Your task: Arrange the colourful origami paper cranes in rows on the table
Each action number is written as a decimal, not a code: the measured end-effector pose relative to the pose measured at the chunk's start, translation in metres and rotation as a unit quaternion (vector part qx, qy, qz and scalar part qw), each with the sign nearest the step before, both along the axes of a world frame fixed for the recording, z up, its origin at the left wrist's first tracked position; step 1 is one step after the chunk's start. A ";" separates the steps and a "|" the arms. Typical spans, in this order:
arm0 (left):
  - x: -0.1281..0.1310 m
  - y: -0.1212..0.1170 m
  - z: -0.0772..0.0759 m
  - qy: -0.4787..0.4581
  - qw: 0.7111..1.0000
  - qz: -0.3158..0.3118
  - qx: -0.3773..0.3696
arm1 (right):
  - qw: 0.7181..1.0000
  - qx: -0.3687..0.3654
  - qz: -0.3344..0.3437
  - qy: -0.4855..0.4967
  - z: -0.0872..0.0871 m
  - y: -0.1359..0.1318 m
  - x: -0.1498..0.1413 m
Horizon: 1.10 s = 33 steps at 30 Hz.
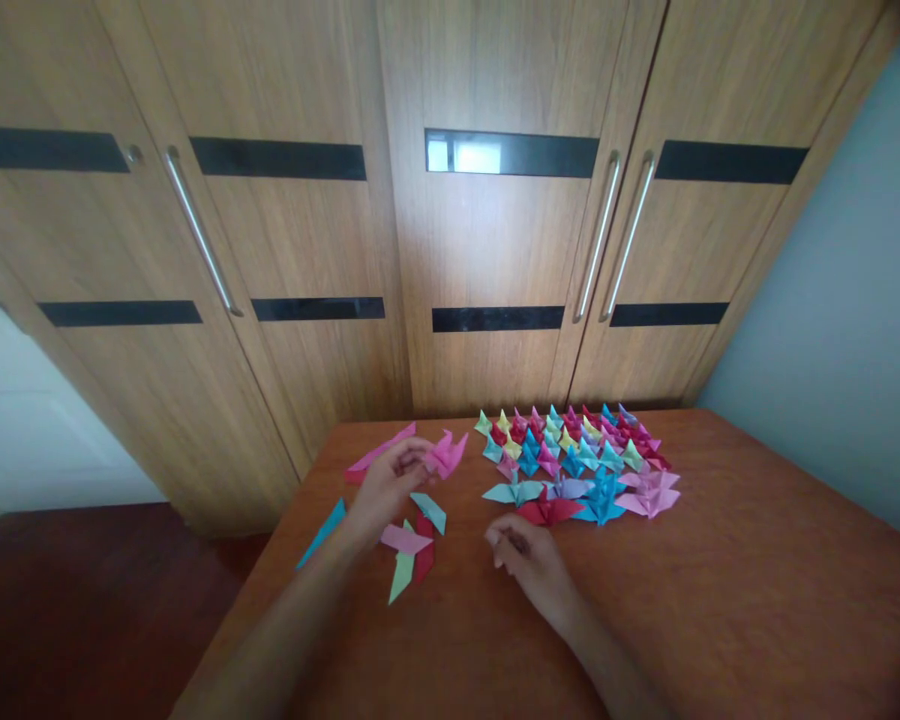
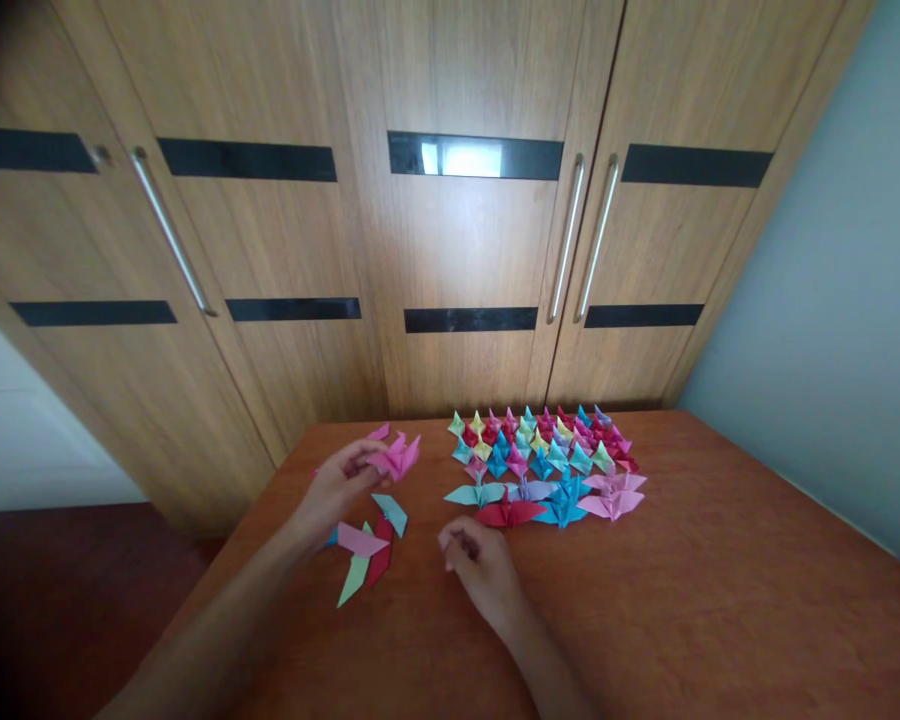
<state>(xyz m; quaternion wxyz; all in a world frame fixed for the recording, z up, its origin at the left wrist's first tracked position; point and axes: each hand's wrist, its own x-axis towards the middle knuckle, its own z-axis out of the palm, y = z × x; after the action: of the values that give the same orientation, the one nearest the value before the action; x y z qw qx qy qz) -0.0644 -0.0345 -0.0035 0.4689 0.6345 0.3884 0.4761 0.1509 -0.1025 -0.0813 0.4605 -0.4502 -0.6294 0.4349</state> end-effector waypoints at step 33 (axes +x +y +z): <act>0.028 -0.056 -0.047 0.138 0.983 -0.101 -0.062 | 0.996 -0.059 0.013 0.059 0.006 -0.005 0.001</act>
<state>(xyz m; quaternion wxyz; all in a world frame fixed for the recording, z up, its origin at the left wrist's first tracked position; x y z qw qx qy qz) -0.0363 -0.0906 -0.0510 0.4950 0.7000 0.4114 0.3093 0.1518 -0.1070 -0.0756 0.4639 -0.4422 -0.5797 0.5032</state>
